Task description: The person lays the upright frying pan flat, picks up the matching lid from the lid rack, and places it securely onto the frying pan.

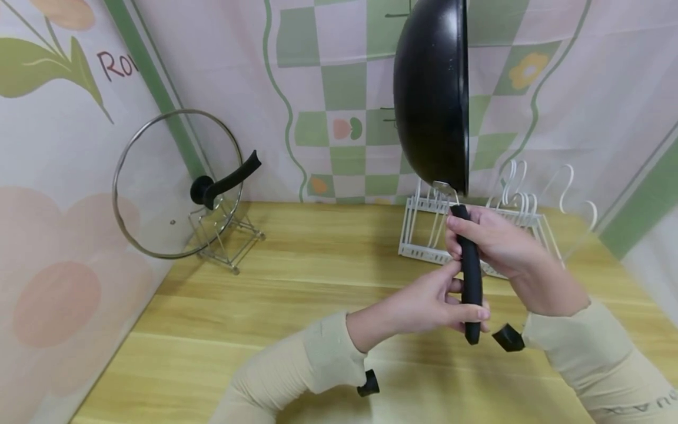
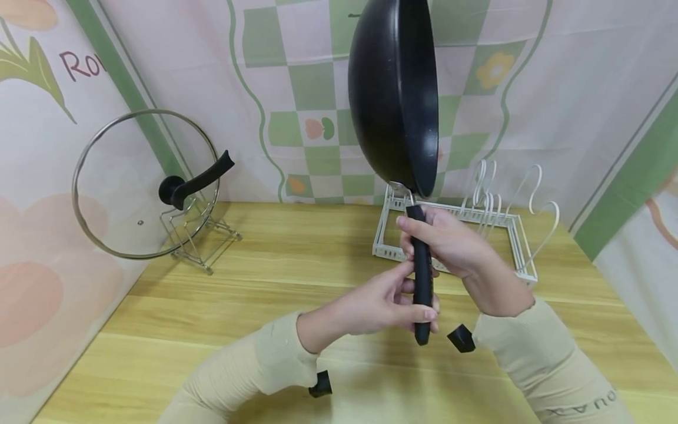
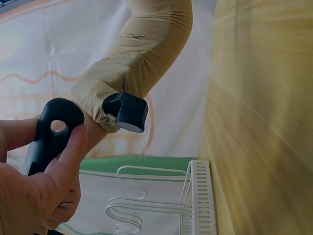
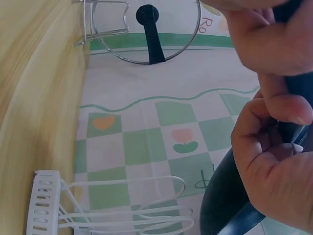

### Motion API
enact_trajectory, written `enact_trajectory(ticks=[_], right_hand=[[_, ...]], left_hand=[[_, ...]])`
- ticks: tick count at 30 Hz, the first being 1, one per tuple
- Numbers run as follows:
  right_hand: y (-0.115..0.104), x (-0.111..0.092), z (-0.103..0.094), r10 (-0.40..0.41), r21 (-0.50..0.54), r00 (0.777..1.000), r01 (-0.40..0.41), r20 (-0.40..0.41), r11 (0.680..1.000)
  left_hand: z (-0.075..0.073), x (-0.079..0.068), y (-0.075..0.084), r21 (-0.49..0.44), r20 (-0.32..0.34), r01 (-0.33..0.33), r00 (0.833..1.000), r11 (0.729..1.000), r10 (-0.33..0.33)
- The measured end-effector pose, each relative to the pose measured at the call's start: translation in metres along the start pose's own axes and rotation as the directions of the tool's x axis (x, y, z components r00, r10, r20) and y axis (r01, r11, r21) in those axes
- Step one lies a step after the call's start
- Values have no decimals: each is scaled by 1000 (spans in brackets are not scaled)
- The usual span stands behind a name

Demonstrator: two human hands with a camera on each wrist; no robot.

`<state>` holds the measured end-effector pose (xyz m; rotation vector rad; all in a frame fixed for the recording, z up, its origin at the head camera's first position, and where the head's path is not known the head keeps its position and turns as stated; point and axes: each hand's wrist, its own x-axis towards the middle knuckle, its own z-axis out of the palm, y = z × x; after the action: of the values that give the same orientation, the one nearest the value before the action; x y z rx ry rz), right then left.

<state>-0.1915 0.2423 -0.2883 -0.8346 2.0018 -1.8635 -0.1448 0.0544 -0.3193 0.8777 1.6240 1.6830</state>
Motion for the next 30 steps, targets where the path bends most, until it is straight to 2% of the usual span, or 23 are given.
enact_trajectory(ticks=[6,10,16,22,30], right_hand=[[1,1,4,-15,69,1000,15,-10,997],[1,0,6,-19,73,999,21,-30,997],[0,0,9,-36,31,996,38,-78,999],[-1,1,18,-35,-47,986,28,-165,999],[-6,2,28,-68,-158,976,36,-205,987]], left_hand=[[0,0,-2,-36,22,-32,999,999,33],[0,-1,-4,-44,24,-36,999,998,37],[1,0,-5,-54,42,-67,997,996,69],[2,-1,-5,-8,43,-77,996,997,78],[1,-3,-6,16,58,-95,994,995,94]])
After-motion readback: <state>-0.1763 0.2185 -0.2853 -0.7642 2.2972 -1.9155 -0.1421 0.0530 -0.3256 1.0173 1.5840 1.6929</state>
